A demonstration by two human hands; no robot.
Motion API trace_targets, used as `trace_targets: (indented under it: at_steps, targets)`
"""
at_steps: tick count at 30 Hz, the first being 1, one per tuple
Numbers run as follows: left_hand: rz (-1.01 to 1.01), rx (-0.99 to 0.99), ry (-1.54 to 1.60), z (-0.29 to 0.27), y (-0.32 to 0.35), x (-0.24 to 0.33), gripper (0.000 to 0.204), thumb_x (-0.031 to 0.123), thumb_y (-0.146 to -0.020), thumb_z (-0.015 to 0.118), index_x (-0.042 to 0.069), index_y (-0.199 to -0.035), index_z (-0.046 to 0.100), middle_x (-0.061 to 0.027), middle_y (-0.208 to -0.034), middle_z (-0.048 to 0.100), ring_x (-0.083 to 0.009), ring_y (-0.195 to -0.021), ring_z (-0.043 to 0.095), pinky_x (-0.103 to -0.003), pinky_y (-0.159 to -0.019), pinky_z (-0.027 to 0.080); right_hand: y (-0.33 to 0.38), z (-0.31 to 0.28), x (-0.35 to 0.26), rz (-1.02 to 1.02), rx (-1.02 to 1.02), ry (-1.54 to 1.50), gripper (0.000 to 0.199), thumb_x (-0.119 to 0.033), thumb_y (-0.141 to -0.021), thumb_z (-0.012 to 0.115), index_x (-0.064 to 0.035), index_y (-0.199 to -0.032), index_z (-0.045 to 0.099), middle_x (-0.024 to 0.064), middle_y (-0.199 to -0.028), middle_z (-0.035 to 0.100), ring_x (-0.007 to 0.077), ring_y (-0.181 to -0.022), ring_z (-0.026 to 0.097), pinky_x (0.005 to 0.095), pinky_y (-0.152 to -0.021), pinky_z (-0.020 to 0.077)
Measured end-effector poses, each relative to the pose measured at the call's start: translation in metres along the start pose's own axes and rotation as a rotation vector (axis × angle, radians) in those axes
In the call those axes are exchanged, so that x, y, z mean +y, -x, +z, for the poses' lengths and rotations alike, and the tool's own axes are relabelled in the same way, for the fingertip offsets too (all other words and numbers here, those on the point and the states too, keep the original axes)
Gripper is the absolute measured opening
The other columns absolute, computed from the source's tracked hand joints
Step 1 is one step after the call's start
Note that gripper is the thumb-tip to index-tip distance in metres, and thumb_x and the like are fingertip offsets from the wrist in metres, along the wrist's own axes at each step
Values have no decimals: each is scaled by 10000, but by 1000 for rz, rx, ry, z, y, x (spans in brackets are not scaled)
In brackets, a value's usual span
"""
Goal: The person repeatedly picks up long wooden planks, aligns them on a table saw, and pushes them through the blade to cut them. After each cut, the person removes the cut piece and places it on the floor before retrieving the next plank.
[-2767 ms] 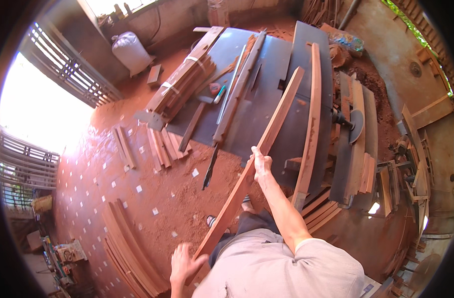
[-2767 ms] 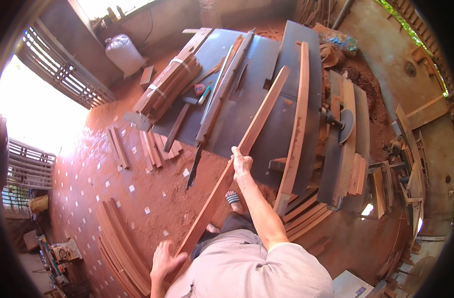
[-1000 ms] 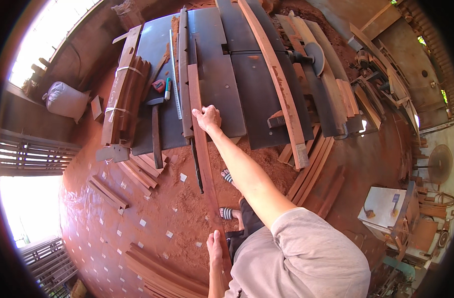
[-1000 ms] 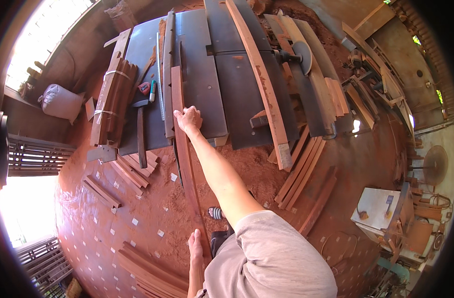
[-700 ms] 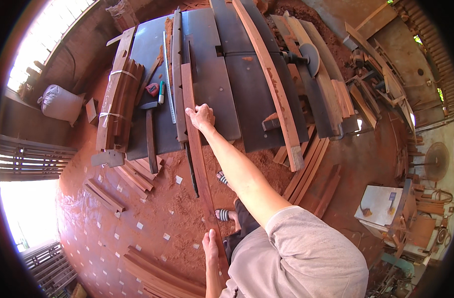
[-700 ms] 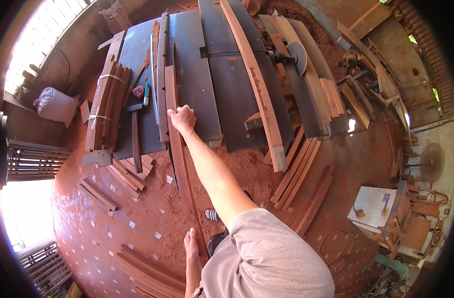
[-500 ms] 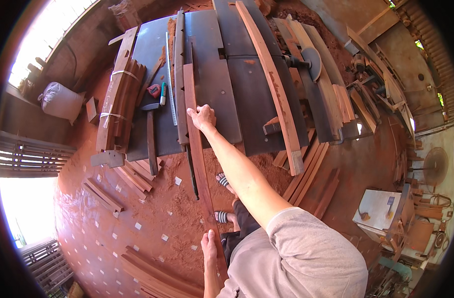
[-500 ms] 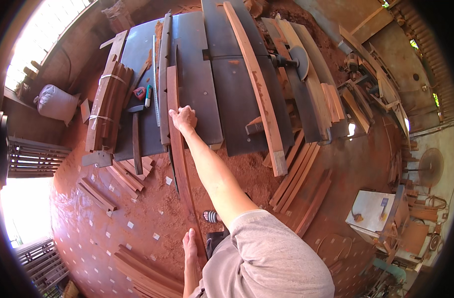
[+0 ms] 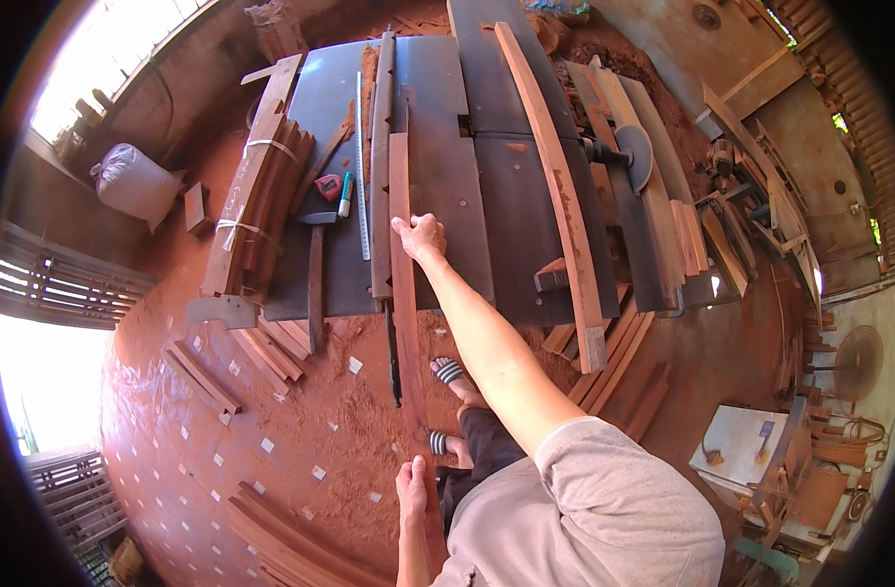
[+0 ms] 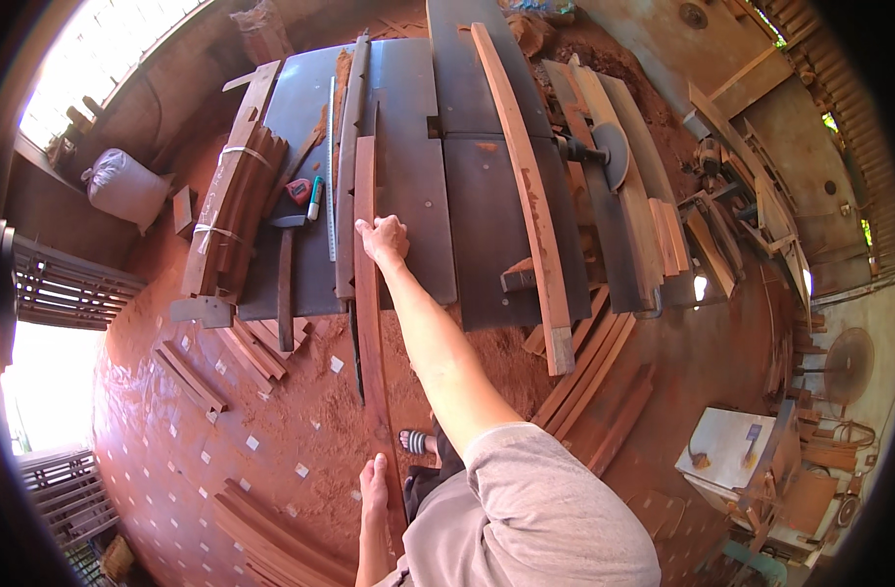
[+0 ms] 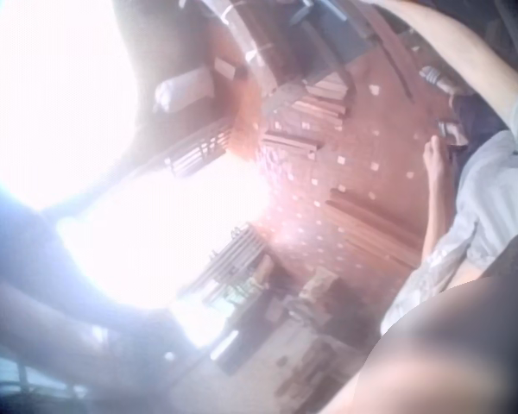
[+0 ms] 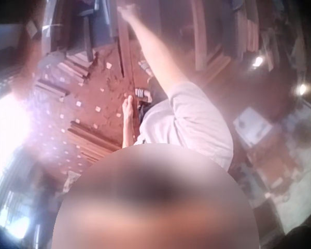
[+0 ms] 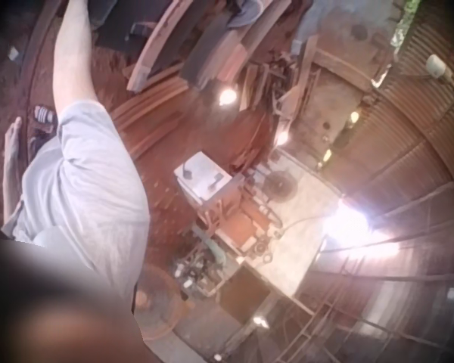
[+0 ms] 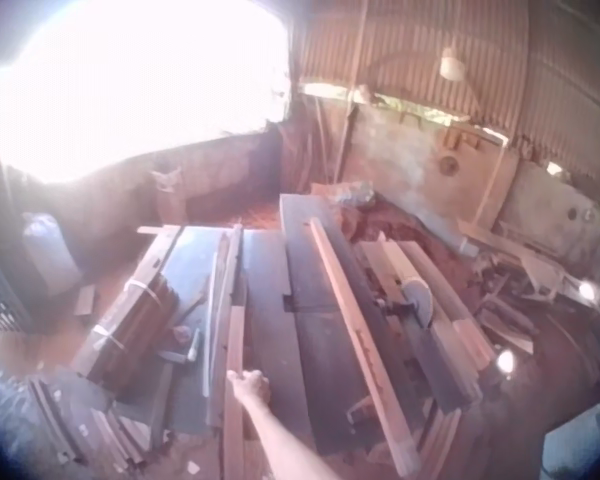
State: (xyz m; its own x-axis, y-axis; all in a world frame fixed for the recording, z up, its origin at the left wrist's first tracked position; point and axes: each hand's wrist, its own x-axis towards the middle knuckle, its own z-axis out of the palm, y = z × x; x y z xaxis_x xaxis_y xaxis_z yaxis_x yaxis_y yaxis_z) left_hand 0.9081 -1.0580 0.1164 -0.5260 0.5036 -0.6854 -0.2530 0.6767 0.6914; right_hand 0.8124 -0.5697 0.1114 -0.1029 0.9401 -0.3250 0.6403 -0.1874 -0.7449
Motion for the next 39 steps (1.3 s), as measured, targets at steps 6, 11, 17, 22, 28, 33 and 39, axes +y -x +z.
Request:
trace_targets:
  at_steps: [6,11,17,22,28,33,39]
  targets:
    - [-25,-9,-14,2,-11,-1,500,442,-1012,609,-19,-820,595,-39,-741,557,-130,-744,486,-344,-654,435,-15,3,0,36,3,-4,642,-481,-853,761,-13,-1284,673,207,-1296,668,348,-1219,640,433,-1051,497]
    - [-35,1,1,4,-16,3,513,456,-1006,611,-36,-858,618,-62,-754,584,-146,-753,509,-353,-674,450,-21,5,-6,40,-15,-11,534,-450,-854,775,-53,-1206,711,183,-1293,667,337,-1217,627,452,-1056,488]
    - [-22,-1,25,9,-26,9,477,466,-1015,599,31,-819,592,5,-757,524,-109,-734,456,-317,-639,399,-34,4,-9,39,3,30,603,-504,-866,739,-64,-1276,694,196,-1287,677,346,-1232,631,440,-1056,491]
    - [-53,16,-32,9,-32,19,541,489,-995,606,-45,-939,673,-145,-827,681,-217,-798,619,-390,-740,496,-42,5,-17,49,-55,10,582,-468,-866,754,-59,-1275,684,177,-1334,653,328,-1264,605,442,-1080,474]
    - [-25,4,10,14,-36,41,502,488,-1007,602,20,-828,606,15,-772,524,-105,-740,456,-330,-632,401,-60,8,-16,54,-29,15,566,-477,-867,747,-72,-1259,696,169,-1312,668,333,-1233,627,444,-1060,488]
    - [2,5,-17,14,-46,49,542,517,-994,608,5,-816,611,1,-755,533,-114,-735,468,-332,-630,407,-74,4,-24,71,-120,49,566,-496,-866,741,-86,-1255,706,180,-1284,682,337,-1236,628,446,-1060,486]
    - [1,-36,-3,5,-44,44,566,532,-979,609,-21,-862,644,-25,-767,571,-120,-757,511,-325,-656,435,-82,16,-22,4,-72,85,491,-513,-857,740,-114,-1143,755,182,-1221,708,355,-1192,650,468,-1017,501]
